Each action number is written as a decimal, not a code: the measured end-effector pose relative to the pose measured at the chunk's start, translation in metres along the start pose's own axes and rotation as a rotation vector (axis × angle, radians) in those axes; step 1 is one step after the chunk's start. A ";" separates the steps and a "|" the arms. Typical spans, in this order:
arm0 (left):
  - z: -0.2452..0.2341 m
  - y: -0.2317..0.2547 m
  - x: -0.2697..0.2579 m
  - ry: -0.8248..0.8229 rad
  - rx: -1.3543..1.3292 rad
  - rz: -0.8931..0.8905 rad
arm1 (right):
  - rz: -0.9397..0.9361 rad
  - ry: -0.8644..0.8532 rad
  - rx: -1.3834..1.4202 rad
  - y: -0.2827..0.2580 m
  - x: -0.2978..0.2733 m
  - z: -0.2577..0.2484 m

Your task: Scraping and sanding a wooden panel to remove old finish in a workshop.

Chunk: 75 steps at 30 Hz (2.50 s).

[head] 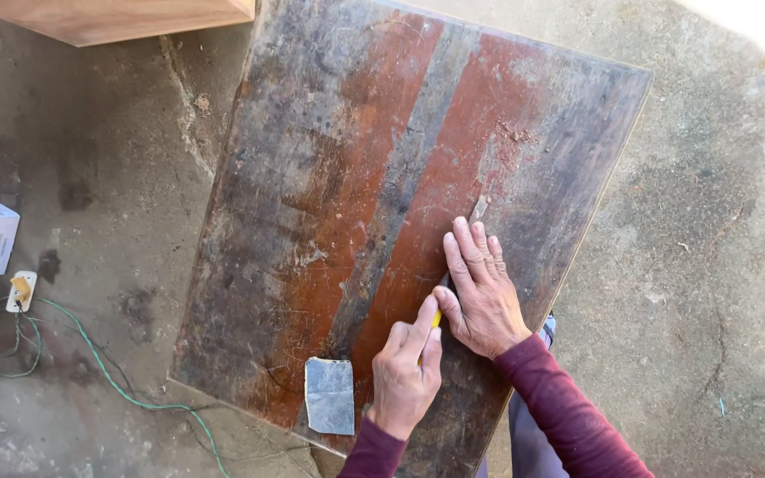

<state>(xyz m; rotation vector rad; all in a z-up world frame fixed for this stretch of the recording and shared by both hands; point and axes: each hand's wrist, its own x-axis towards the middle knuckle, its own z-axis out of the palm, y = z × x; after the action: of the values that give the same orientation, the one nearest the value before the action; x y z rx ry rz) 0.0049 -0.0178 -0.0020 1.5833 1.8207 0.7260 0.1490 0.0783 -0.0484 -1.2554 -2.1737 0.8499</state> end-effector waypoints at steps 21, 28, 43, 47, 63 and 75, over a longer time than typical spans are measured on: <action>0.007 0.015 0.013 0.111 0.087 0.028 | 0.099 0.018 -0.212 0.010 0.004 0.009; 0.011 0.012 0.009 0.081 0.068 -0.023 | 0.096 0.047 -0.206 0.006 -0.004 0.010; 0.011 0.022 0.039 0.074 0.092 0.040 | 0.177 0.065 -0.266 0.017 0.025 0.001; 0.006 0.026 0.025 0.042 0.068 -0.010 | 0.137 0.044 -0.230 0.006 0.009 0.001; 0.002 0.023 0.013 0.021 0.052 0.002 | 0.190 0.051 -0.224 0.003 0.000 0.005; 0.013 0.020 0.018 0.058 0.062 0.045 | 0.209 0.057 -0.256 0.006 0.004 0.001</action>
<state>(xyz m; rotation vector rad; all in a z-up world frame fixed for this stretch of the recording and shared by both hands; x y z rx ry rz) 0.0257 0.0027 0.0028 1.6642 1.8705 0.7495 0.1502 0.0840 -0.0525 -1.6339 -2.1842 0.6169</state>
